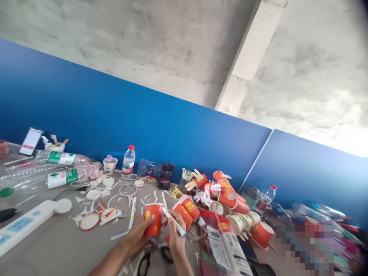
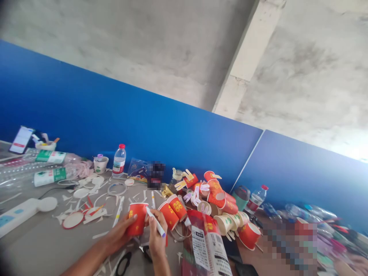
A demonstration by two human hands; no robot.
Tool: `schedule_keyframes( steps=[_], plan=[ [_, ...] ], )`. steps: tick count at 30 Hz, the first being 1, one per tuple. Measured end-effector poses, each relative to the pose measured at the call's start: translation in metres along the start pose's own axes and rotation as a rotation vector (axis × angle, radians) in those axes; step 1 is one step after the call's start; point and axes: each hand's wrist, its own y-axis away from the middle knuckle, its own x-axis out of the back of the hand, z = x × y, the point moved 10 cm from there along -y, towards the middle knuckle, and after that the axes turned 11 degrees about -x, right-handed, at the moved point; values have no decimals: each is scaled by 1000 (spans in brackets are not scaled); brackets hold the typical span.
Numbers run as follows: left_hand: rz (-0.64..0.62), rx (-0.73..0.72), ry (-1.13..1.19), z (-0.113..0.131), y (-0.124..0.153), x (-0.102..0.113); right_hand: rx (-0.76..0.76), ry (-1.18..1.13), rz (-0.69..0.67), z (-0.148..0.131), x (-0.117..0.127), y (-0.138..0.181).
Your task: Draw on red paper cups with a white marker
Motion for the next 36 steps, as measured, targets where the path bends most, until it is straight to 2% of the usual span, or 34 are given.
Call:
schedule_keyframes(
  steps=[8,12,21,27,36],
  plan=[
    [-20,-1,5,-9,-5,-3,2,-10,-29,17,3,3],
    [15,8,-31,-11,-4,-2,-15,0,-34,23,7,4],
    [-19,6,-103,0,3,-18,-45,-6,-45,36,7,4],
    [34,-2,-102,4,4,-15,-42,17,-27,34,7,3],
    [-16,28,-145,1,3,-12,-151,-1,7,46,14,-2]
  ],
)
